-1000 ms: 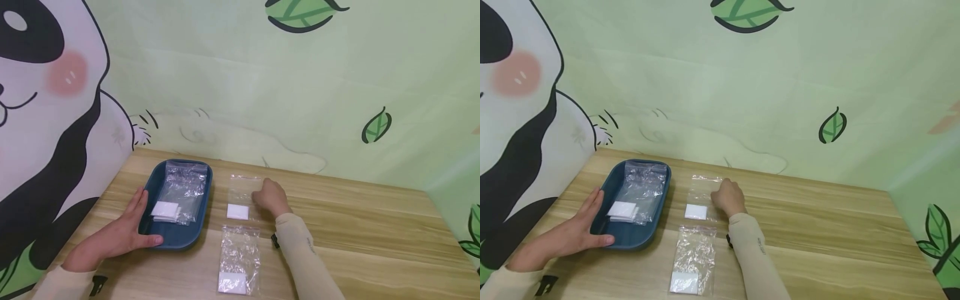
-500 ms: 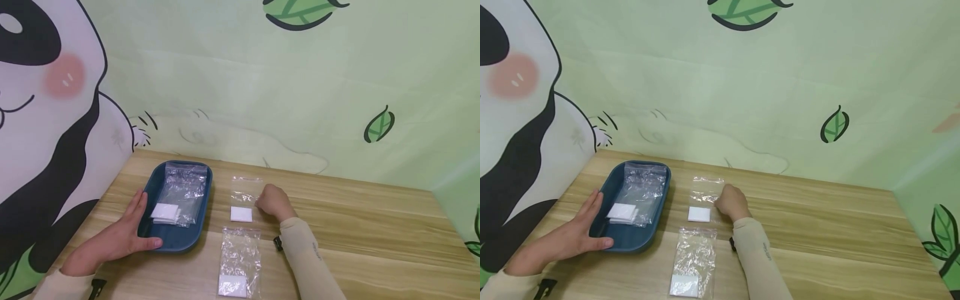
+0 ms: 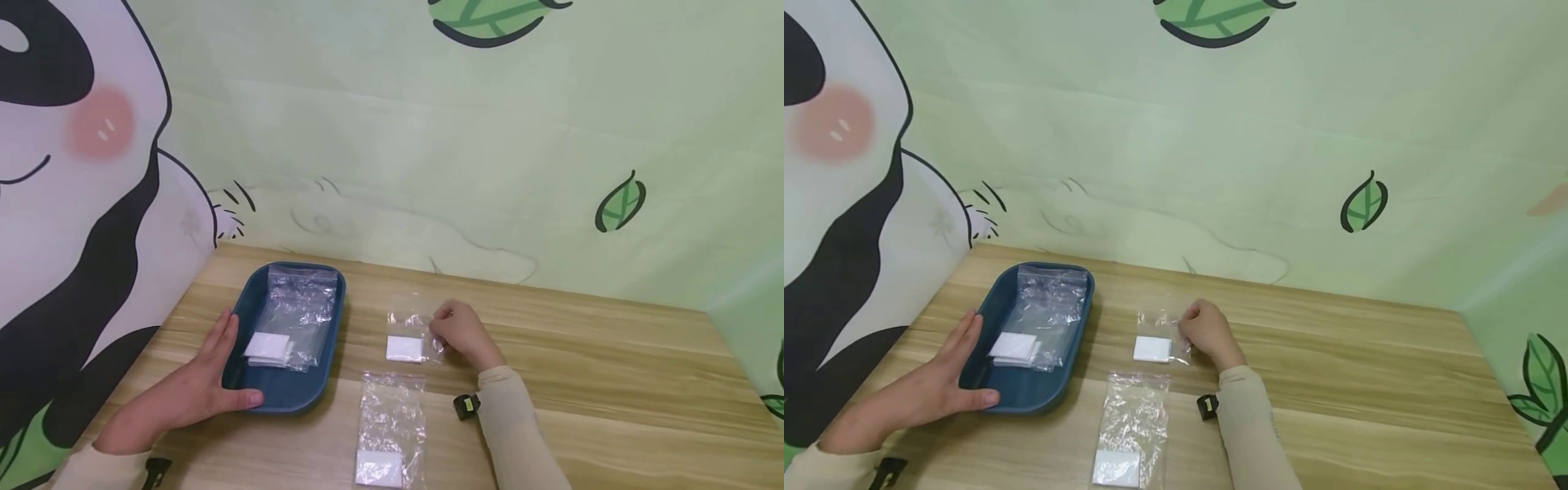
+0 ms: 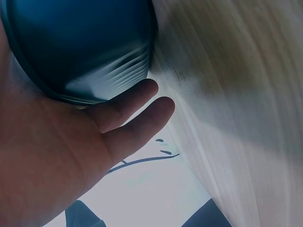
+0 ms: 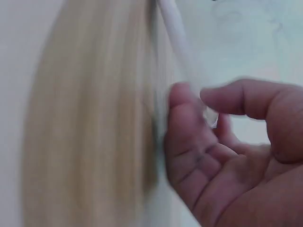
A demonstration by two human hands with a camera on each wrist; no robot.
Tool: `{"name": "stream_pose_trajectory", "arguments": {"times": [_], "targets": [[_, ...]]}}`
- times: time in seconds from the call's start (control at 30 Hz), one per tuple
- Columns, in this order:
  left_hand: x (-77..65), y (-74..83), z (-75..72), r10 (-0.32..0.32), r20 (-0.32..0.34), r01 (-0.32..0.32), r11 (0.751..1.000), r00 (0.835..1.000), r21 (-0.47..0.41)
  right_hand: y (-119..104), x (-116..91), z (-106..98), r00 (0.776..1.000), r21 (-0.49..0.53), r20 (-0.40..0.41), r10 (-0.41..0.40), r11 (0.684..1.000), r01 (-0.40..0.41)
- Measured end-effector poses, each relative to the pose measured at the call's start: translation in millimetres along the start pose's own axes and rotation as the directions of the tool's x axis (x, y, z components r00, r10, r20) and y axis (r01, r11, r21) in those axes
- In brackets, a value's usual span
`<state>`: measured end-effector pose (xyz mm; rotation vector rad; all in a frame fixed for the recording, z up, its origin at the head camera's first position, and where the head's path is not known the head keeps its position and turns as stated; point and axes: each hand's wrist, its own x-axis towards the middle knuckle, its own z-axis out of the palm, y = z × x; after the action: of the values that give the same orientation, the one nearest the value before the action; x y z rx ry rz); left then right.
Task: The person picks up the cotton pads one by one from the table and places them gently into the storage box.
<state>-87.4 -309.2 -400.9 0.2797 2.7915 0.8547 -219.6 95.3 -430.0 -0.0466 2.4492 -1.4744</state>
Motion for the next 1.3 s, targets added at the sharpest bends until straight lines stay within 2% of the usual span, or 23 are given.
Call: {"name": "stream_pose_trajectory", "arguments": {"times": [0.13, 0.2, 0.3, 0.37, 0.53, 0.67, 0.93, 1.13, 1.3], "targets": [[-1.0, 0.3, -0.8, 0.0, -0.001, 0.0, 1.0, 1.0, 0.002, 3.0, 3.4, -2.7, 1.0, 0.239, 0.002, 0.006, 0.971, -0.006], [-1.4, 0.6, -1.1, -0.001, 0.0, 0.001, 1.0, 1.0, 0.004, 3.7, 3.6, -3.7, 1.0, 0.291, 0.03, 0.005, 0.957, -0.013], [-1.7, 0.7, -1.2, -0.005, 0.003, 0.005, 1.0, 1.0, 0.002, 4.3, 3.5, -4.3, 0.995, 0.284, 0.098, 0.002, 0.958, -0.03], [-1.6, 0.6, -1.2, -0.007, 0.006, 0.006, 1.0, 1.0, 0.001, 3.2, 2.7, -4.3, 0.994, 0.248, 0.114, -0.005, 0.968, -0.024], [-0.8, -0.3, -1.3, -0.004, 0.005, 0.004, 1.0, 1.0, 0.003, -0.5, 1.3, -1.1, 0.998, 0.146, 0.03, -0.055, 0.988, 0.05], [-0.3, -1.4, -1.4, 0.002, 0.003, -0.002, 1.0, 1.0, -0.007, -1.8, 2.3, 2.6, 0.997, 0.118, -0.021, -0.071, 0.99, 0.073], [1.4, -1.2, -0.3, 0.018, -0.002, -0.018, 1.0, 1.0, -0.022, -4.1, 1.2, 5.3, 0.997, 0.247, -0.045, -0.056, 0.967, 0.065], [2.0, -2.0, 0.2, 0.019, -0.008, -0.019, 1.0, 1.0, -0.002, -14.5, -3.9, 4.3, 0.998, 0.337, 0.007, -0.069, 0.939, 0.063], [1.6, -1.4, -0.2, 0.013, -0.002, -0.013, 1.0, 1.0, 0.004, -31.6, -13.2, 3.2, 0.993, 0.366, 0.055, -0.101, 0.928, 0.074]]}}
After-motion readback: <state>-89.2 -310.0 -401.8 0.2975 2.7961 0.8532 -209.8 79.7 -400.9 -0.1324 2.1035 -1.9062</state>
